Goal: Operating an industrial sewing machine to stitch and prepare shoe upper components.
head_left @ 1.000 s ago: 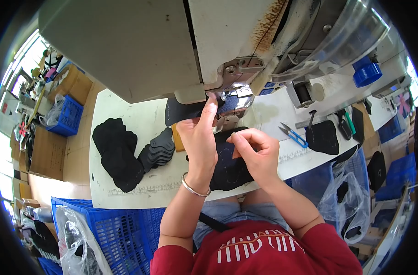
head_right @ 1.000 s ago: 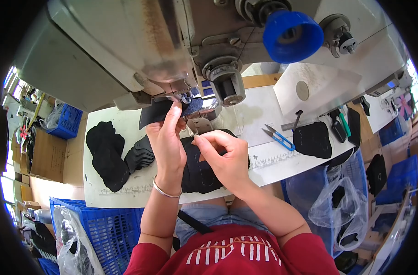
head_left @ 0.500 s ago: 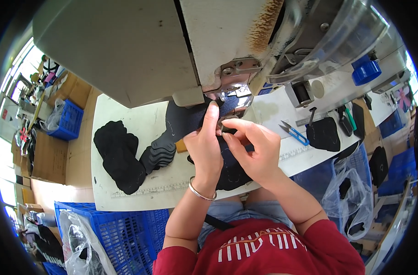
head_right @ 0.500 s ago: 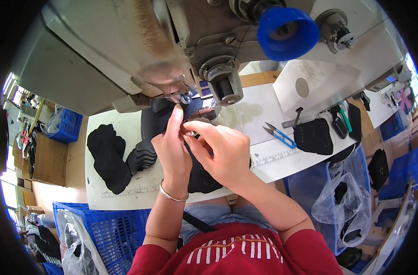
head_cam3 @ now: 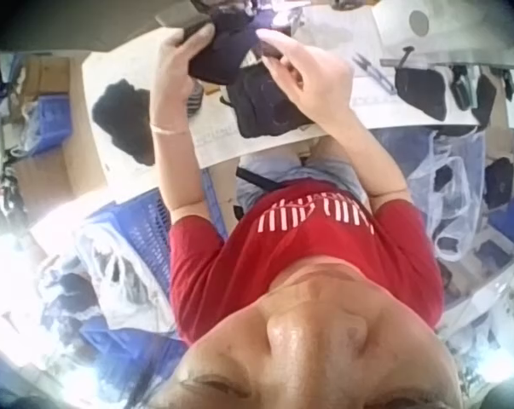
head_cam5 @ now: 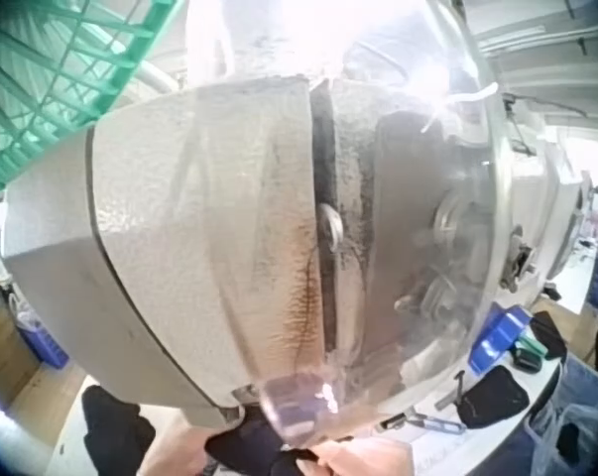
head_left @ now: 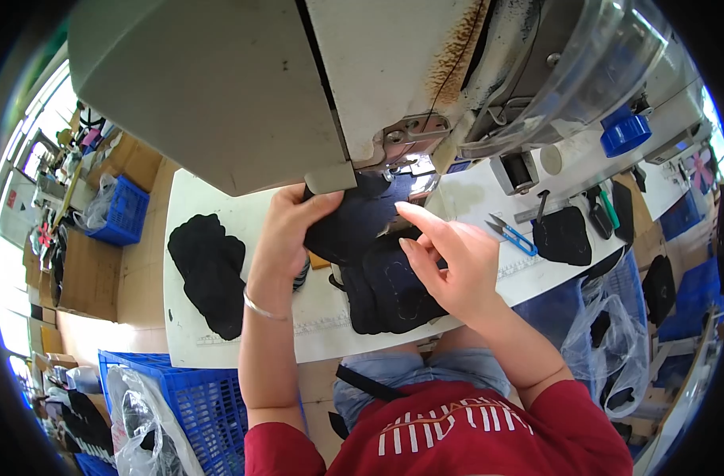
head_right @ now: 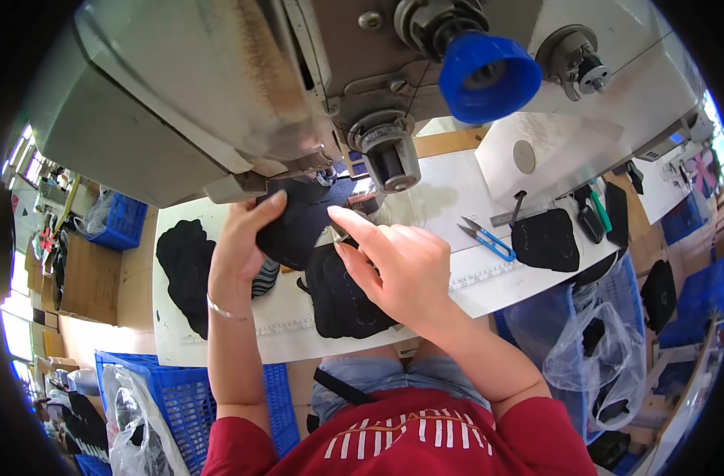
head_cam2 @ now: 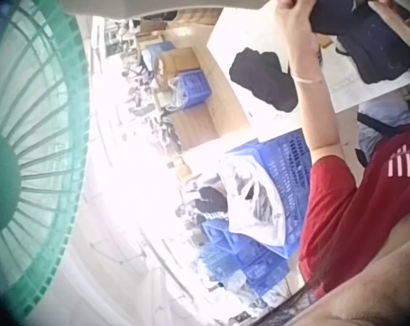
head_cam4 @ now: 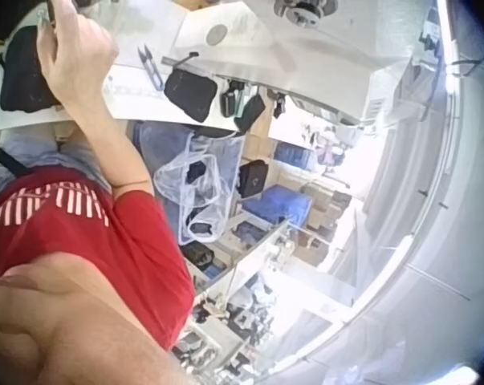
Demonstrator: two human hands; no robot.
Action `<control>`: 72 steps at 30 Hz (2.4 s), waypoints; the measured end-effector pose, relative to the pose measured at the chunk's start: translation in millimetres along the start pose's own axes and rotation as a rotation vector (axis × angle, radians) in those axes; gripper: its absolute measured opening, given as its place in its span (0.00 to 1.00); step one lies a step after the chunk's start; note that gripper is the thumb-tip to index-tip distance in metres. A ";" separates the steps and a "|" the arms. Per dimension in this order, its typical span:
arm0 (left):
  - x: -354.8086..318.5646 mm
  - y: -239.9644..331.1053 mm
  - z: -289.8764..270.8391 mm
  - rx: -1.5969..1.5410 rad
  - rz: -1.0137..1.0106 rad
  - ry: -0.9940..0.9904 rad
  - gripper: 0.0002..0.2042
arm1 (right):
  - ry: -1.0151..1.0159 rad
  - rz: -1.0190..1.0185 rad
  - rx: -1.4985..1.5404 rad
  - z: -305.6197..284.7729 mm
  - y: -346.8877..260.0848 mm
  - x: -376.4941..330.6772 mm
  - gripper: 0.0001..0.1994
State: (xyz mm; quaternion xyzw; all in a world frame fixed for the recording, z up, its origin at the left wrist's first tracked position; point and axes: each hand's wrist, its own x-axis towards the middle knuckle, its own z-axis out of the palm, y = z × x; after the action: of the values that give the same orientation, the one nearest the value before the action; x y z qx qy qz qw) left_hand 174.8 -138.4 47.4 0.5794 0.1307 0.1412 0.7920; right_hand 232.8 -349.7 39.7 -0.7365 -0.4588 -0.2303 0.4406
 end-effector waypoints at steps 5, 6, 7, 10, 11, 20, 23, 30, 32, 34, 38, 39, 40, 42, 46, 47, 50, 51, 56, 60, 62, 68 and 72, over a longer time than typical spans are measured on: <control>-24.7 -10.1 9.7 -0.112 0.031 0.091 0.10 | -0.090 -0.022 -0.153 2.1 -1.9 4.6 0.23; -21.5 -10.8 8.5 -0.122 0.023 0.083 0.10 | -0.077 -0.030 -0.171 5.2 0.5 4.9 0.23; -20.5 -11.4 7.4 -0.124 0.025 0.086 0.10 | -0.063 -0.037 -0.189 7.2 1.9 5.2 0.23; -19.3 -14.1 6.2 -0.130 0.016 0.074 0.09 | -0.051 -0.044 -0.210 9.0 2.3 3.9 0.23; -19.2 -15.0 6.4 -0.141 0.019 0.070 0.09 | -0.053 -0.044 -0.211 9.7 3.0 3.7 0.23; -26.9 -20.2 16.3 -0.177 0.104 0.103 0.07 | -0.018 -0.101 -0.285 8.2 6.1 8.3 0.21; -29.2 -23.3 21.6 -0.206 0.135 0.130 0.06 | 0.016 -0.136 -0.333 7.8 9.0 8.6 0.22; -35.4 -25.3 32.6 -0.254 0.143 0.179 0.07 | -0.030 -0.122 -0.359 2.0 6.2 12.4 0.22; -39.1 -26.6 38.6 -0.249 0.159 0.194 0.08 | -0.040 -0.112 -0.369 0.2 8.2 12.1 0.22; -43.4 -28.6 42.6 -0.241 0.179 0.215 0.08 | -0.047 -0.116 -0.339 -1.3 8.7 13.0 0.22; -44.4 -31.9 46.0 -0.291 0.174 0.197 0.08 | -0.068 -0.075 -0.312 -6.0 3.6 12.9 0.21; -43.4 -32.8 45.6 -0.307 0.156 0.191 0.07 | -0.057 -0.048 -0.252 -5.1 2.1 11.8 0.20; -42.8 -33.5 45.4 -0.306 0.155 0.191 0.07 | -0.045 -0.021 -0.192 -4.4 1.0 10.8 0.19; -41.9 -35.0 44.4 -0.318 0.144 0.181 0.07 | -0.039 -0.020 -0.168 -1.5 2.7 7.2 0.18; -40.5 -37.7 42.2 -0.325 0.131 0.178 0.06 | -0.026 0.025 0.013 1.1 -1.8 4.0 0.15; -40.5 -38.0 42.1 -0.329 0.127 0.174 0.06 | -0.028 0.025 0.015 1.3 -4.2 3.0 0.15; -38.4 -38.6 42.8 -0.342 0.127 0.172 0.06 | -0.068 0.120 0.187 1.6 -11.3 -0.1 0.14; -37.5 -39.1 42.4 -0.347 0.130 0.176 0.06 | -0.096 0.210 0.264 2.9 -13.5 -1.3 0.14; -29.6 -38.2 34.0 -0.351 0.119 0.138 0.07 | -0.118 0.352 0.384 13.4 -14.6 -7.6 0.14; -30.8 -39.0 31.9 -0.319 0.129 0.113 0.07 | -0.055 0.263 0.351 13.4 -11.5 -7.7 0.13; -33.7 -35.0 30.8 -0.317 0.075 0.083 0.08 | -0.063 0.268 0.341 7.6 -10.6 -6.5 0.13; -55.8 -32.9 53.6 -0.191 0.106 0.116 0.09 | -0.116 0.505 0.560 -13.5 -6.6 -4.6 0.13; -54.0 -43.8 66.3 -0.292 0.100 0.147 0.08 | -0.091 0.578 0.745 -14.2 -5.5 -5.0 0.13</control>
State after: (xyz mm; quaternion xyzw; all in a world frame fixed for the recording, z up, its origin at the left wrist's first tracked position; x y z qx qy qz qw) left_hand 152.5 -229.8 27.4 0.4520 0.1372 0.2399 0.8481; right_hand 226.4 -363.2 45.5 -0.6353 -0.3050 0.1145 0.7002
